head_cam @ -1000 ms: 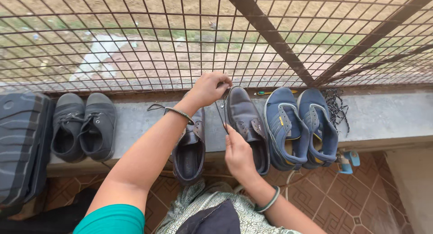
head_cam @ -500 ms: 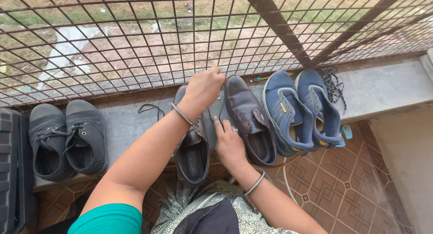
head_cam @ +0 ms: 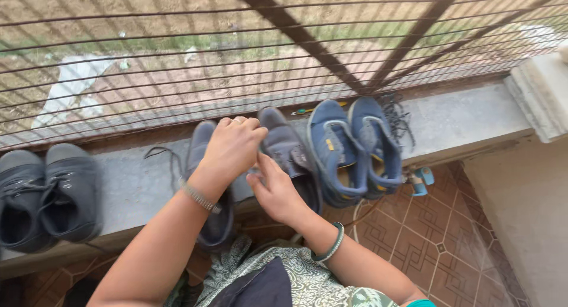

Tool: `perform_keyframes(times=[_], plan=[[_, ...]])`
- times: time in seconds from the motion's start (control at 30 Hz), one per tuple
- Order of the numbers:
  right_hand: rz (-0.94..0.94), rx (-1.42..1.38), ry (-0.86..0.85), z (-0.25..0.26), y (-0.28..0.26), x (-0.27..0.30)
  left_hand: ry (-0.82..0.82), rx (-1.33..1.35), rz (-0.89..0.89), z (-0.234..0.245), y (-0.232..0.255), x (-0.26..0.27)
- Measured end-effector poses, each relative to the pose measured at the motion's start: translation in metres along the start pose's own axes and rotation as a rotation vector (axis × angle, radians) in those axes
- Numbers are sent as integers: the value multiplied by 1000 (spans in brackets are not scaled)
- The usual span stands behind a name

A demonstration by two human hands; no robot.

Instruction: The person unlaces and relaces multiple pairs of shoes placed on a balcony ledge. They remove laces from each shoe, then rethread and tie them back in place, working sequentially across the pairs.

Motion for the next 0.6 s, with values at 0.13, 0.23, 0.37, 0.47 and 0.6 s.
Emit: perform_keyframes(times=[0.13, 0.23, 0.37, 0.47, 0.6], plan=[[-295, -878, 37, 72, -5, 13, 306, 261, -37, 20, 73, -17], [-254, -760, 190, 157, 9, 40, 110, 390, 29, 9, 124, -47], [-128, -384, 469, 270, 63, 59, 20, 360, -17, -18, 170, -96], [-166, 68, 653, 347, 113, 61, -10, 382, -43, -50, 196, -133], [-212, 694, 688, 403, 164, 35, -61, 332, -38, -107, 219, -197]])
Point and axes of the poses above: each hand's wrist, its own x-axis away from the middle knuckle, its own z-axis out of the back of the hand, y = z × x, the point moved 3 cm from there along -x, towards the middle knuckle, and after that the axes turned 3 degrees about -x, right-handed, at the moved point
